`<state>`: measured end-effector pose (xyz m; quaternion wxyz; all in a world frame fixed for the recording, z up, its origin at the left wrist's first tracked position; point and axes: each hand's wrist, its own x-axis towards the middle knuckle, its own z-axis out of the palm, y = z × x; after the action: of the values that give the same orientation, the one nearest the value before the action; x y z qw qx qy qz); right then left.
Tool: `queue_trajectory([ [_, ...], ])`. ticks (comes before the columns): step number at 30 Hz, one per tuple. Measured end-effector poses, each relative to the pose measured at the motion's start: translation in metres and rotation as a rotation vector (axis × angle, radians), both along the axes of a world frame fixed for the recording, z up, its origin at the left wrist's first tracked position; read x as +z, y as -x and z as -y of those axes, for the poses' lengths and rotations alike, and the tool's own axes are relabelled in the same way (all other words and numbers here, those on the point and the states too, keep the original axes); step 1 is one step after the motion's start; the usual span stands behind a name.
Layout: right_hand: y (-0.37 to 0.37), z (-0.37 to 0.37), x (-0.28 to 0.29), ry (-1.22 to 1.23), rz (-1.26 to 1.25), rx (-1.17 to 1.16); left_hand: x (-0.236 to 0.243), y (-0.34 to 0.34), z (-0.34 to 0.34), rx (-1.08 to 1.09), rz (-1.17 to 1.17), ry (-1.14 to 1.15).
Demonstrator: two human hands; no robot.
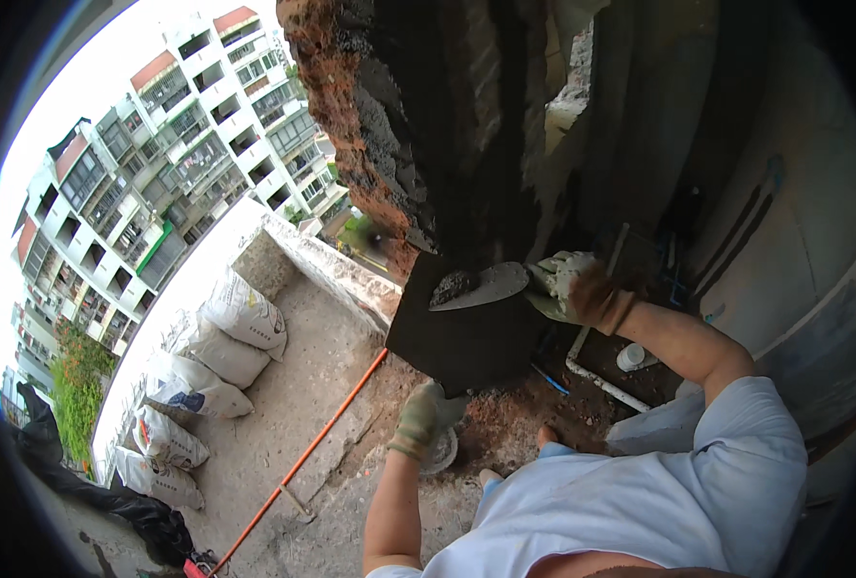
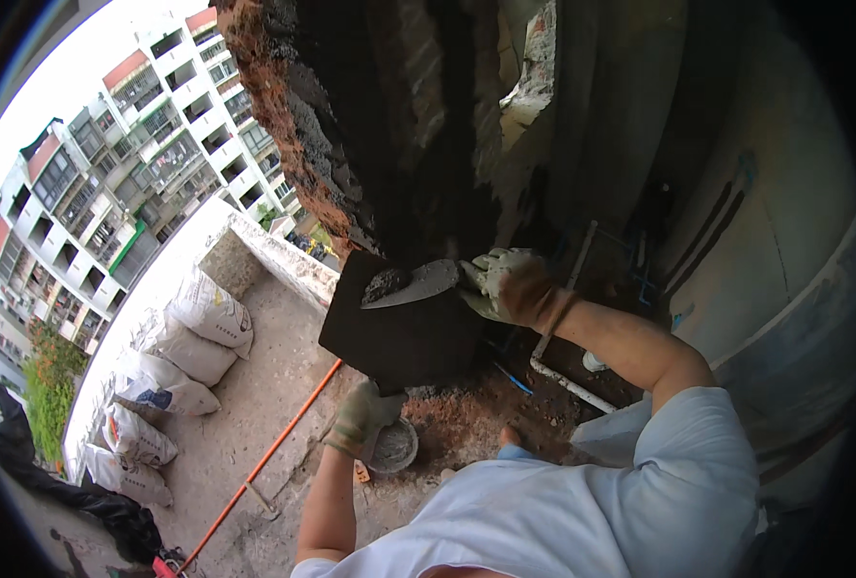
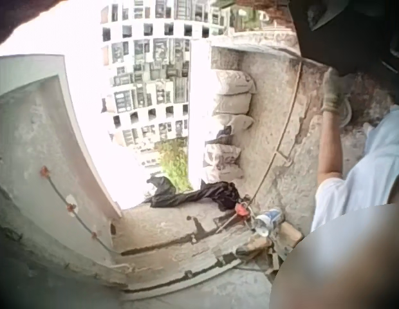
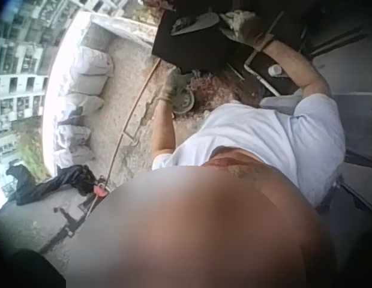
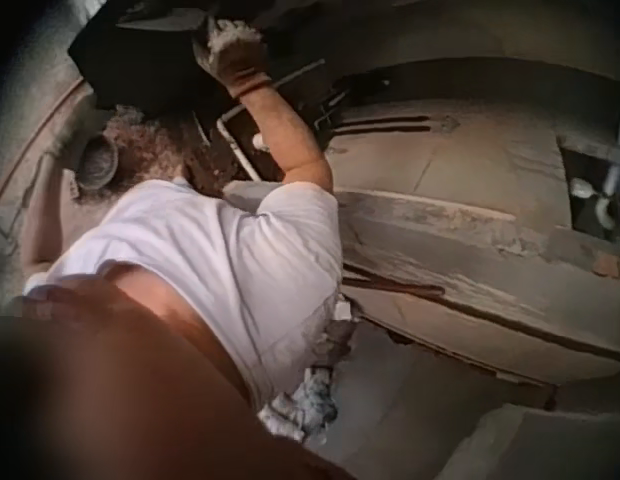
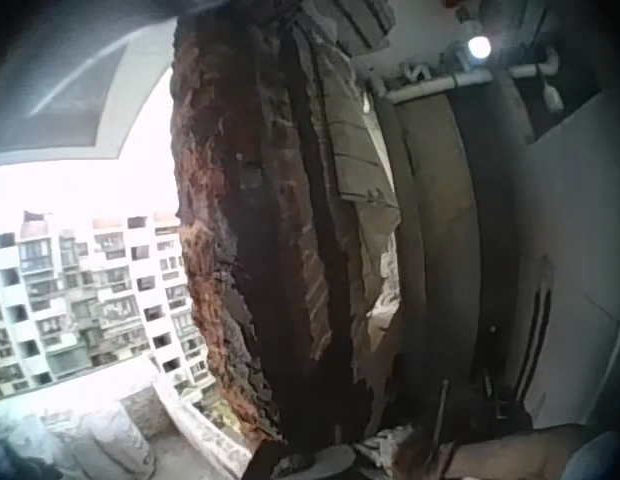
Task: Applying cement mortar to a brick wall using a trowel and hawk.
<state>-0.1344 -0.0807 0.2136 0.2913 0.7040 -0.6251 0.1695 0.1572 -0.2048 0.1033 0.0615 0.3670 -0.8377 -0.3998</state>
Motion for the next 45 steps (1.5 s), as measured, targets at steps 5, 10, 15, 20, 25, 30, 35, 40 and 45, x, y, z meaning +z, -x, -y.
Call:
queue_trajectory([
  [5,-0.010,0.002,0.047,0.327,0.007,0.052,-0.030,0.017,-0.035,-0.033,0.015,0.182],
  [10,-0.036,0.029,0.119,0.420,0.248,0.313,-0.016,0.022,-0.045,0.162,-0.399,-0.777],
  [15,-0.059,0.069,0.175,0.240,0.743,0.419,-0.032,-0.001,-0.024,0.221,-0.525,-0.833],
  [20,-0.025,0.128,0.249,0.197,0.917,0.115,-0.014,-0.019,-0.033,0.284,-0.569,-0.853],
  [25,-0.040,0.104,0.298,0.093,0.711,0.078,-0.026,-0.027,-0.030,0.316,-0.554,-0.872],
  [30,-0.040,0.117,0.314,-0.607,1.042,-0.039,-0.038,-0.025,-0.024,0.258,-0.589,-0.851],
  [35,-0.091,0.118,0.346,-0.473,0.674,-0.461,-0.035,-0.019,-0.032,0.257,-0.627,-0.781],
  [40,-0.017,0.147,0.374,-0.824,0.630,-0.242,-0.030,-0.019,-0.033,0.232,-0.602,-0.912],
  [45,-0.030,0.156,0.365,-0.658,0.581,-0.121,-0.043,-0.033,-0.035,0.247,-0.636,-0.927],
])
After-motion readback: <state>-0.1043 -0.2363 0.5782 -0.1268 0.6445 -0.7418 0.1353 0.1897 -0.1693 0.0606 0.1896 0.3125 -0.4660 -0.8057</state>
